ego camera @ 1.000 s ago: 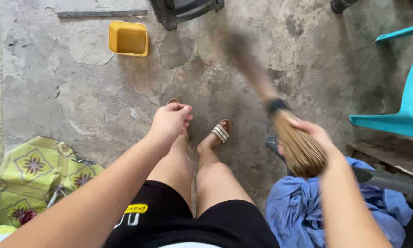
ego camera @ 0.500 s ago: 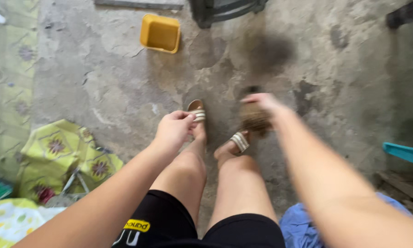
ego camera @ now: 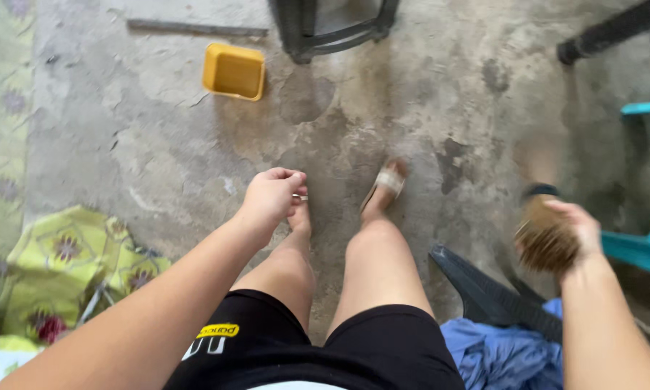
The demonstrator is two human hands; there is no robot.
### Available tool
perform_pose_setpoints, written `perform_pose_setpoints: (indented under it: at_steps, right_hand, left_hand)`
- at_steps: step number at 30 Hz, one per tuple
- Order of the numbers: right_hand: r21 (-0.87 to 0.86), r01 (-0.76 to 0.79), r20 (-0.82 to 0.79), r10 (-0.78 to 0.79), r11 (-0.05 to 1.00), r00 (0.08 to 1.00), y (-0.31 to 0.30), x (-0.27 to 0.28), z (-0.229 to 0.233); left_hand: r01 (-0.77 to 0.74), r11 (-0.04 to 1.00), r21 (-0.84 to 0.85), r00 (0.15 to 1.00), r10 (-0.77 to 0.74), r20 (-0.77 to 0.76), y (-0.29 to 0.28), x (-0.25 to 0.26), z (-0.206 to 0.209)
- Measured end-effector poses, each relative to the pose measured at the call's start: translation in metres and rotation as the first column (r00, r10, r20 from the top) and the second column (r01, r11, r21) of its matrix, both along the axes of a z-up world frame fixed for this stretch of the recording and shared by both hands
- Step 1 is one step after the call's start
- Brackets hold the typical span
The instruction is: The person sweeps a concrete and tiled floor using a traditional straw broom and a dustpan. They move around furniture and a cat, sweeping debris into a pile and collecting it with the dustpan.
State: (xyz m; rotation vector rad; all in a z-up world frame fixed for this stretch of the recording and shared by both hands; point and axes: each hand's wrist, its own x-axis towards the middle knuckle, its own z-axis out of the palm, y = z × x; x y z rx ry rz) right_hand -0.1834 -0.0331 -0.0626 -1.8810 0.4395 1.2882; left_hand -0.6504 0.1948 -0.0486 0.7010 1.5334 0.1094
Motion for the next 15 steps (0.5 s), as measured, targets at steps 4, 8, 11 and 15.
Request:
perform_pose_setpoints:
  at_steps: [4, 8, 11, 15]
  right_hand:
    - [0.155, 0.159, -0.109, -0.143, 0.975, 0.984, 0.086, 0.045, -0.052]
    - [-0.156, -0.466, -0.015, 0.47, 0.871, 0.883, 0.197, 0.016, -0.074]
    - [0.022, -0.681, -0.331, 0.648, 0.732, 0.686, 0.249, -0.053, -0.083]
    - [0.234, -0.739, -0.473, 0.738, 0.632, 0.481, 0.28, -0.088, -0.037]
  left_hand:
    - [-0.116, 0.993, 0.001, 0.992, 0.116, -0.046, 0.003, 0.017, 0.007]
    - [-0.213, 0.977, 0.009, 0.976, 0.213, -0.051, 0.001, 0.052, 0.012]
    - [-0.225, 0.974, 0.023, 0.973, 0.226, -0.057, -0.002, 0.071, 0.013]
    - [-0.314, 0.945, 0.094, 0.948, 0.318, -0.024, 0.004, 0.085, 0.013]
